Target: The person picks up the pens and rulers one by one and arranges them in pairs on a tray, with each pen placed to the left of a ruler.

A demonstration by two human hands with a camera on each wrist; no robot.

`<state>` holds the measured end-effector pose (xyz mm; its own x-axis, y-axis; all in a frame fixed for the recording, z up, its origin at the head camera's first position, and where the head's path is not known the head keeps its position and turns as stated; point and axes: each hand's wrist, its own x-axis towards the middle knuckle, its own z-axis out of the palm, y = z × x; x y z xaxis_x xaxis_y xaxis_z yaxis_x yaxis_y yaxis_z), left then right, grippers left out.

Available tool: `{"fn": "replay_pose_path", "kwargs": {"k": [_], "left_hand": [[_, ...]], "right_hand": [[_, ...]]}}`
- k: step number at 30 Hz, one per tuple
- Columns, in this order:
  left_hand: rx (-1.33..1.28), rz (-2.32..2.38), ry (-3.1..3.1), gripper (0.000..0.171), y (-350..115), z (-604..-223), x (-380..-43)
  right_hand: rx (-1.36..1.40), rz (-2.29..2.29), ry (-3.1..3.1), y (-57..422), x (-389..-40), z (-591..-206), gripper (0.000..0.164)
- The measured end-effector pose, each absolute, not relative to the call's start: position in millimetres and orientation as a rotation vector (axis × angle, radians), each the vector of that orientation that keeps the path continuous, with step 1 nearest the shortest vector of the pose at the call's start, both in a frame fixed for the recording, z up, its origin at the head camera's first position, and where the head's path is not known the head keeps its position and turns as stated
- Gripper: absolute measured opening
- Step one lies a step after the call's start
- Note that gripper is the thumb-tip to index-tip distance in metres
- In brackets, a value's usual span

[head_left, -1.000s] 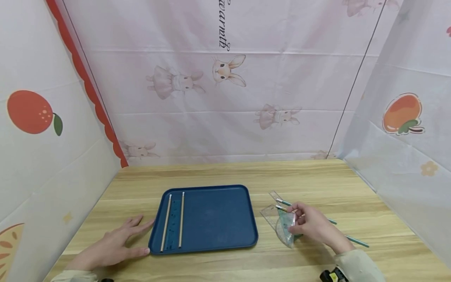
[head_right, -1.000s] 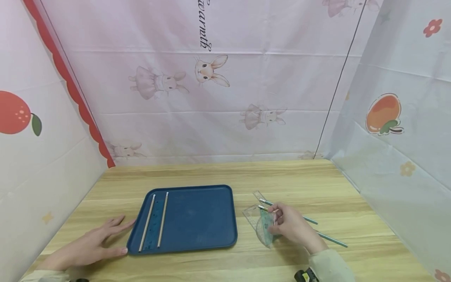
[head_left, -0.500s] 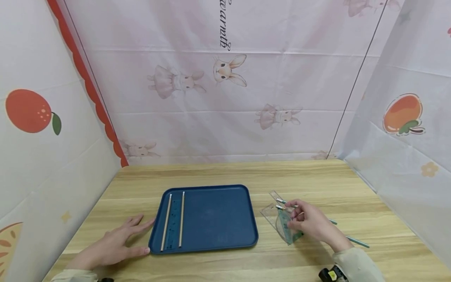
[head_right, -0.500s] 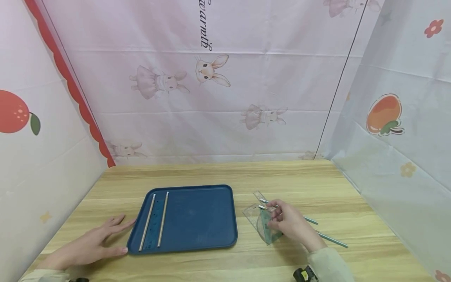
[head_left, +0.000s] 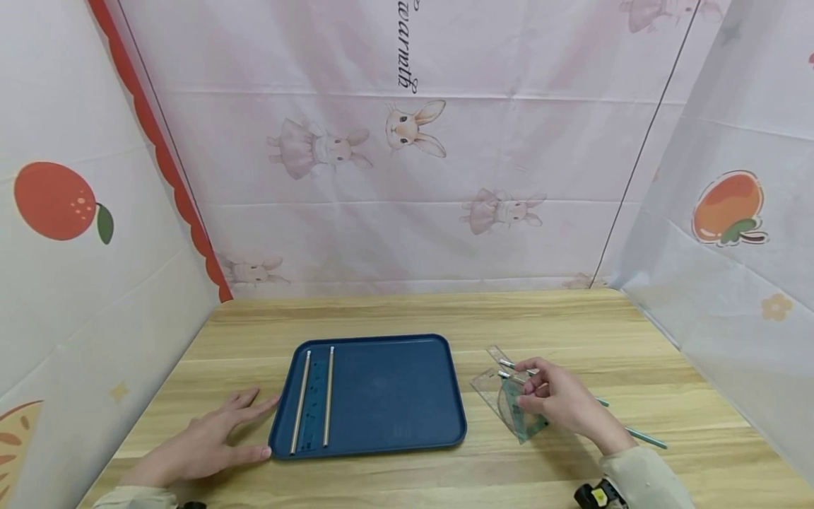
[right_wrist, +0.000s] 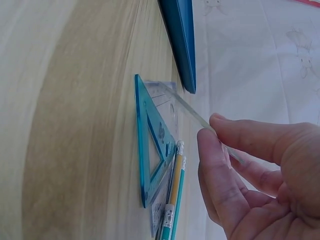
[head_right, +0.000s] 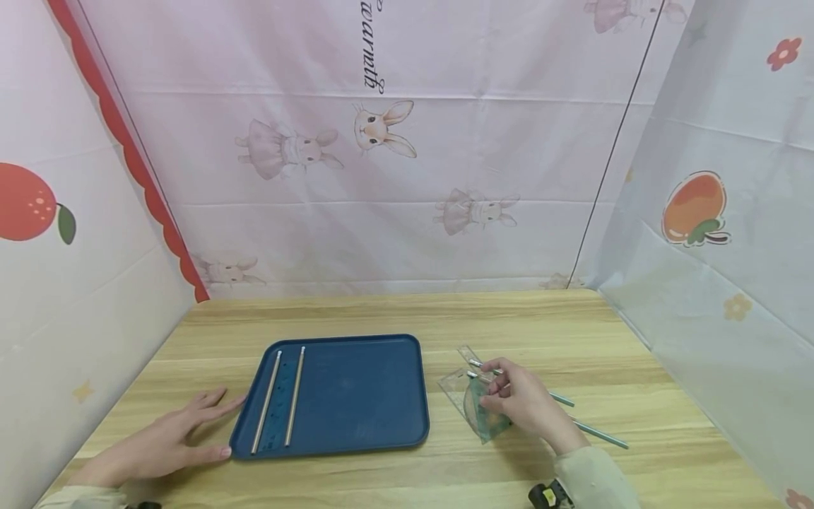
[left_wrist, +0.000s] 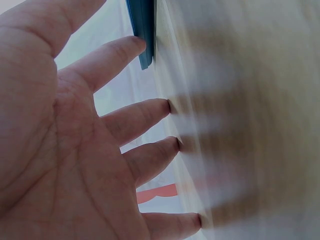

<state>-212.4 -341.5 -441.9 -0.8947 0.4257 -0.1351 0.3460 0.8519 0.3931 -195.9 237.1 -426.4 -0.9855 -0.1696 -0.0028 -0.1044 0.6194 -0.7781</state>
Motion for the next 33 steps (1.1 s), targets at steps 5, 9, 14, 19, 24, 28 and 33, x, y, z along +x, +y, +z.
{"fn": "replay_pose_path", "kwargs": {"k": [5,9,14,19,24,28,33], "left_hand": [[0.592,0.544,2.809,0.084,-341.2,-441.6,-211.7],[0.596,0.539,2.808,0.084,-341.0,-441.0,-211.7],[0.606,0.536,2.808,0.084,-341.1,-441.0,-211.4],[0.596,0.548,2.801,0.085,-341.2,-441.2,-210.9],[0.586,0.558,2.792,0.087,-341.5,-442.1,-210.1],[0.586,0.555,2.79,0.087,-342.0,-442.9,-210.8],[0.582,0.549,2.791,0.088,-342.5,-443.9,-211.5]], "right_hand": [[-0.242,-1.332,2.763,235.6,-197.0,-425.2,0.053],[-0.24,-1.362,2.738,233.8,-197.7,-423.8,0.052],[-0.24,-1.369,2.729,228.2,-201.0,-420.6,0.051],[-0.247,-1.368,2.73,217.0,-205.6,-415.1,0.048],[-0.284,-1.38,2.729,207.4,-210.4,-412.5,0.045],[-0.306,-1.401,2.715,201.5,-213.5,-411.5,0.043],[-0.348,-1.416,2.697,194.7,-215.9,-411.3,0.043]]}}
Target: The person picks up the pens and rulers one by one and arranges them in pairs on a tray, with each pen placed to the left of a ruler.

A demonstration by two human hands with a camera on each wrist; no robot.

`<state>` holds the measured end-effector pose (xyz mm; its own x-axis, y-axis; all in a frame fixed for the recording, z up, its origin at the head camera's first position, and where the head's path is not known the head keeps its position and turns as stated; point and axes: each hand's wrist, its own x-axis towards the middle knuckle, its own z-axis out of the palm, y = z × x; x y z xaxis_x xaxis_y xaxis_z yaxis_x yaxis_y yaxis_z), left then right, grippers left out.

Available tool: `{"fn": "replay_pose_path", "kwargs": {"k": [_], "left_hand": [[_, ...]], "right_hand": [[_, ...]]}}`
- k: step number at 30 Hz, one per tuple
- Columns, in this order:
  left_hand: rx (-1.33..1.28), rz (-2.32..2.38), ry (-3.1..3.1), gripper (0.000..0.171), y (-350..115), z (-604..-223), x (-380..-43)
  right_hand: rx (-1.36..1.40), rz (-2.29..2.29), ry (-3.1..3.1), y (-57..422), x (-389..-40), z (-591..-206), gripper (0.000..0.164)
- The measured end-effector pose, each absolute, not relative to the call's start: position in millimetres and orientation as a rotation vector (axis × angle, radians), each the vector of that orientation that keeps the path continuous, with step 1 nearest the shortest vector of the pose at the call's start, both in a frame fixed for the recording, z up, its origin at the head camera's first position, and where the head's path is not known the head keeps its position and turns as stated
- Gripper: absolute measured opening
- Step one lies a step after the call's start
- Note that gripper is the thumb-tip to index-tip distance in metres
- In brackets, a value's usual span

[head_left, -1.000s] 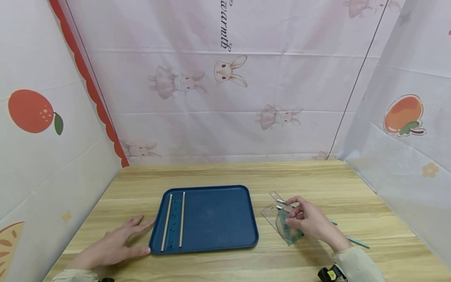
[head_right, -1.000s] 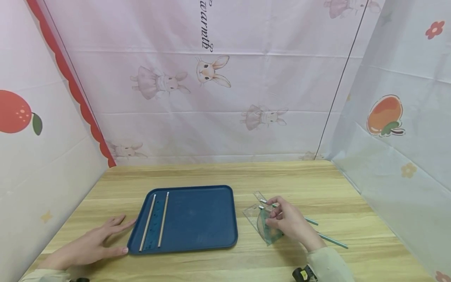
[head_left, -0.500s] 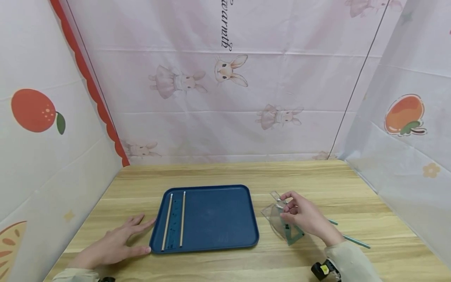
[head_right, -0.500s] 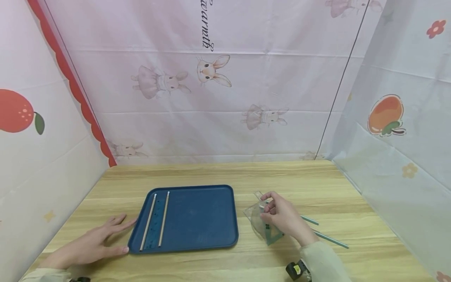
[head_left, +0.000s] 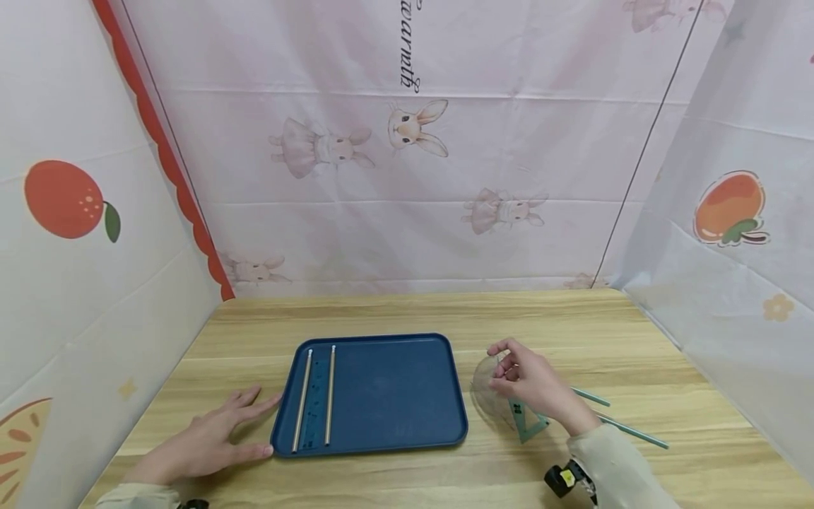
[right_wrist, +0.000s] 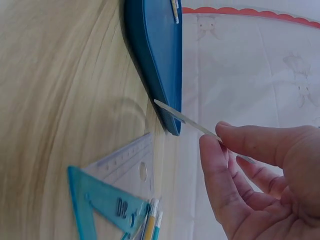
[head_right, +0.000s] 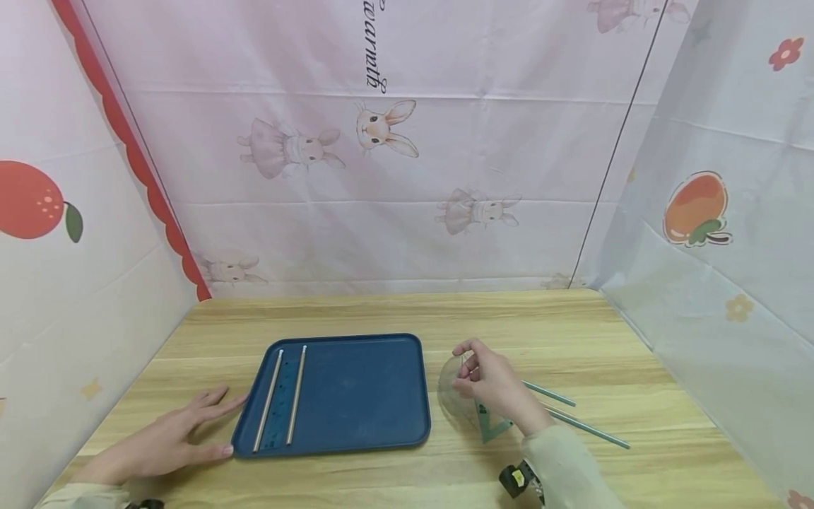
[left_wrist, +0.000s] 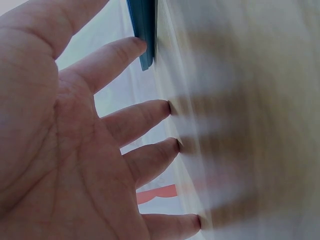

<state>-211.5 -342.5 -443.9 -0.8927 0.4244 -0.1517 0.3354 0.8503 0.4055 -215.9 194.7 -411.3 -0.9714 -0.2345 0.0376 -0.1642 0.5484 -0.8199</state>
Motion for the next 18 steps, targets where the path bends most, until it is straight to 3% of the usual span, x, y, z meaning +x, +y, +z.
{"fn": "replay_pose_path", "kwargs": {"k": [18], "left_hand": [[0.584,0.537,2.795,0.084,-342.0,-441.6,-212.5]], "right_hand": [[-0.377,-1.457,2.672,168.6,-225.8,-405.1,0.042]]}}
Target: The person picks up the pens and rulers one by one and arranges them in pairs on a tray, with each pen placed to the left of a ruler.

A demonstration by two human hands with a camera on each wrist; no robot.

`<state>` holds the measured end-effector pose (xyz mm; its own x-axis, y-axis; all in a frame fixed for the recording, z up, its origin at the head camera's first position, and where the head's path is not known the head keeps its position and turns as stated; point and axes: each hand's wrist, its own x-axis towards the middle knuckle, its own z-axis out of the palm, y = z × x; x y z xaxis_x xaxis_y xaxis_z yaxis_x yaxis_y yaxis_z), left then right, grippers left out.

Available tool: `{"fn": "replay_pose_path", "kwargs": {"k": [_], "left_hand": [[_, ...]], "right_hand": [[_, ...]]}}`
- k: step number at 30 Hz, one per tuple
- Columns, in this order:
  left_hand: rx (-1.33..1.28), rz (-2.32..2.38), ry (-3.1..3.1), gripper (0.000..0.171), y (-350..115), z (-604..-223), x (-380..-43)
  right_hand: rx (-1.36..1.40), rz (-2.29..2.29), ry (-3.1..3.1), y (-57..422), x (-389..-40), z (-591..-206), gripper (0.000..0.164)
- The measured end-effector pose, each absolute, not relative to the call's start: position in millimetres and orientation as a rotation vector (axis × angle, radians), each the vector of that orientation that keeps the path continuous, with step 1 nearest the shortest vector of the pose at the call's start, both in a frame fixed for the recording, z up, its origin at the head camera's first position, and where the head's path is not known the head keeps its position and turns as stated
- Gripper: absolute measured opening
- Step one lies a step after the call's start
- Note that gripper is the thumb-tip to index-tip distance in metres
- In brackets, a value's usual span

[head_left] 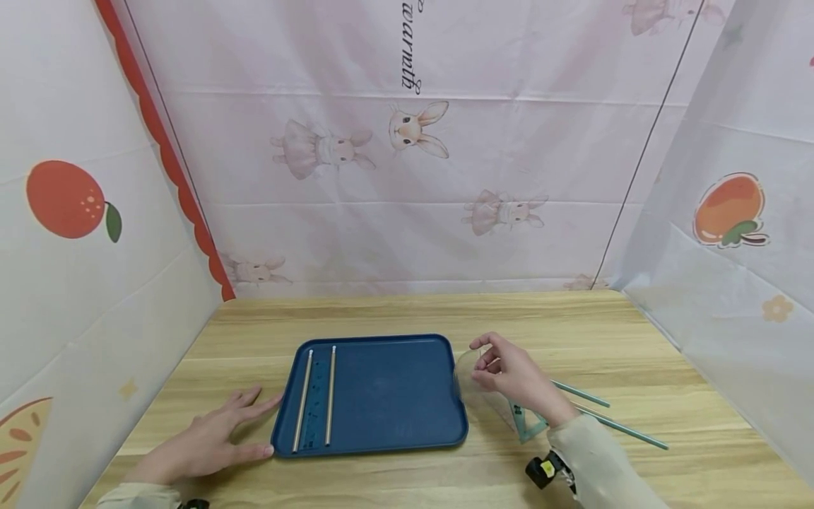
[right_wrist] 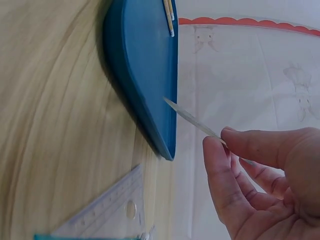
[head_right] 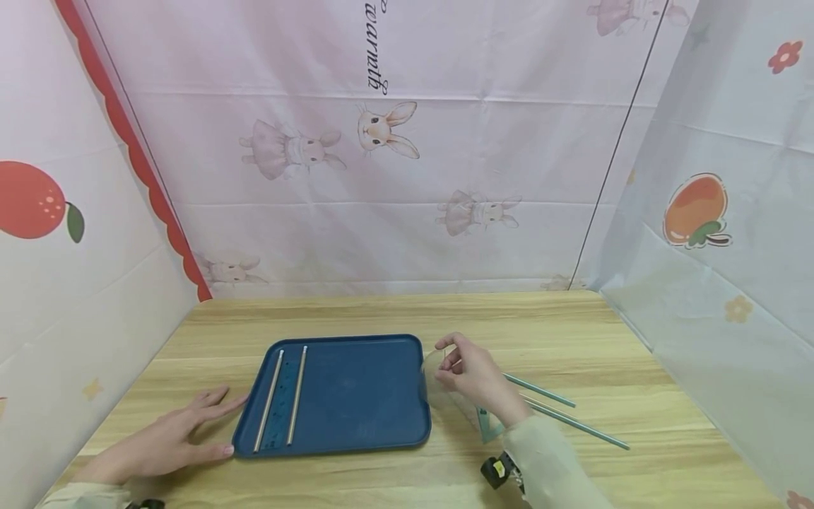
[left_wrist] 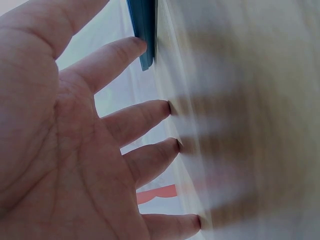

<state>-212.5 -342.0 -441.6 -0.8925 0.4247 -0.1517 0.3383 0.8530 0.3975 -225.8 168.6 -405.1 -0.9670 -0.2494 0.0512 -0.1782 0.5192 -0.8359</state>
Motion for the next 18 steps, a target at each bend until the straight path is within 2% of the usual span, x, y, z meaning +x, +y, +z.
{"fn": "replay_pose_path", "kwargs": {"k": [18], "left_hand": [[0.572,0.566,2.781,0.086,-342.1,-441.0,-211.4]], "right_hand": [[-0.435,-1.482,2.645,140.8,-239.0,-405.3,0.038]]}}
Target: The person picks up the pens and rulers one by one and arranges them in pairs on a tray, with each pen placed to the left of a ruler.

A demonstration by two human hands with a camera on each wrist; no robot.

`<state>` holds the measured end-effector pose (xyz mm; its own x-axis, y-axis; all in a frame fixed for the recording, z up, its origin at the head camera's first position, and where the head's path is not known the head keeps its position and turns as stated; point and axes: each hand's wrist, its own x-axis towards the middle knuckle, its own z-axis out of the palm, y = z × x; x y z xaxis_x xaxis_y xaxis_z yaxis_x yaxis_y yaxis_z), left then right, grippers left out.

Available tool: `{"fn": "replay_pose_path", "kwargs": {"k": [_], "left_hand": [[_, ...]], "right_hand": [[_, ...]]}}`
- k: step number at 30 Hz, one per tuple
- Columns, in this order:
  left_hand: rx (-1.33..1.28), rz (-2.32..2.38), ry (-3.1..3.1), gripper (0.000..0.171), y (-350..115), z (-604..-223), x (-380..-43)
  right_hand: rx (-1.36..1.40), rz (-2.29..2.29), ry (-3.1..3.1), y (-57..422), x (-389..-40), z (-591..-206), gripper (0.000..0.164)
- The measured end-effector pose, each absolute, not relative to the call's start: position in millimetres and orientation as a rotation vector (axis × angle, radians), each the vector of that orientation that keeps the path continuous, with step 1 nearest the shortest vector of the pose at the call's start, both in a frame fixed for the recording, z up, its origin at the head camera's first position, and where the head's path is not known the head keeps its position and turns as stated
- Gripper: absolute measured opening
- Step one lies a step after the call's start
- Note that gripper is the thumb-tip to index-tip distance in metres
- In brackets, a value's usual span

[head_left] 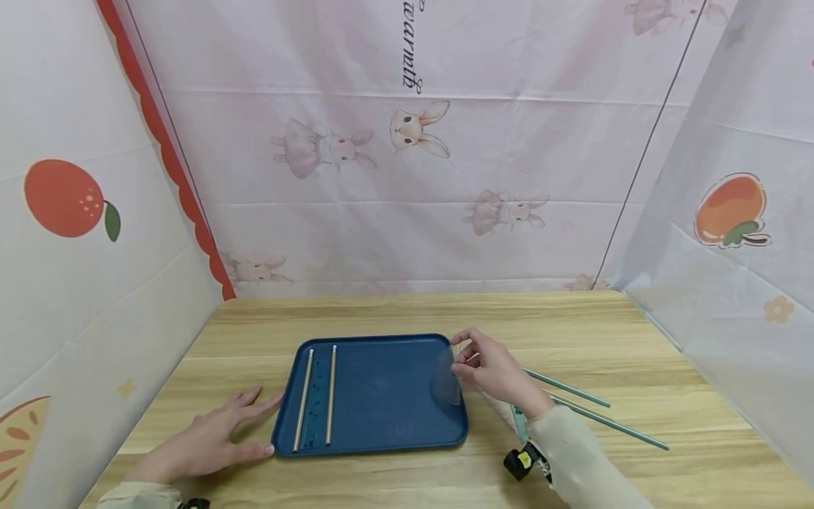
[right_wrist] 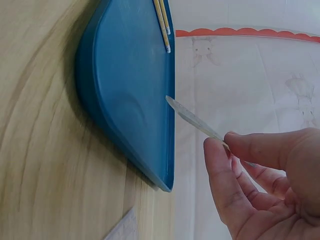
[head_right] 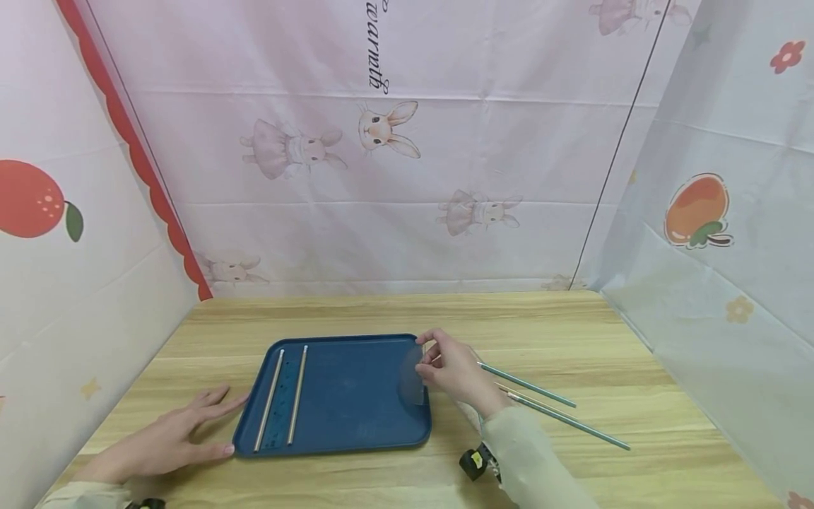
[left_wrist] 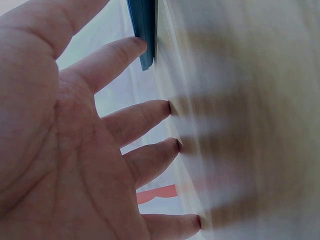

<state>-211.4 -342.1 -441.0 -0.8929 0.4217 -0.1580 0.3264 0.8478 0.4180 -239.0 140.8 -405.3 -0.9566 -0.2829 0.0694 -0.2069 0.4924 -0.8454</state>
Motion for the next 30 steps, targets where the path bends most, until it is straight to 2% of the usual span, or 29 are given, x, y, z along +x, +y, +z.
{"fn": "replay_pose_path", "kwargs": {"k": [30], "left_hand": [[0.605,0.547,2.809,0.085,-341.8,-441.0,-211.8]], "right_hand": [[-0.409,-1.564,2.517,89.8,-257.1,-405.0,0.037]]}}
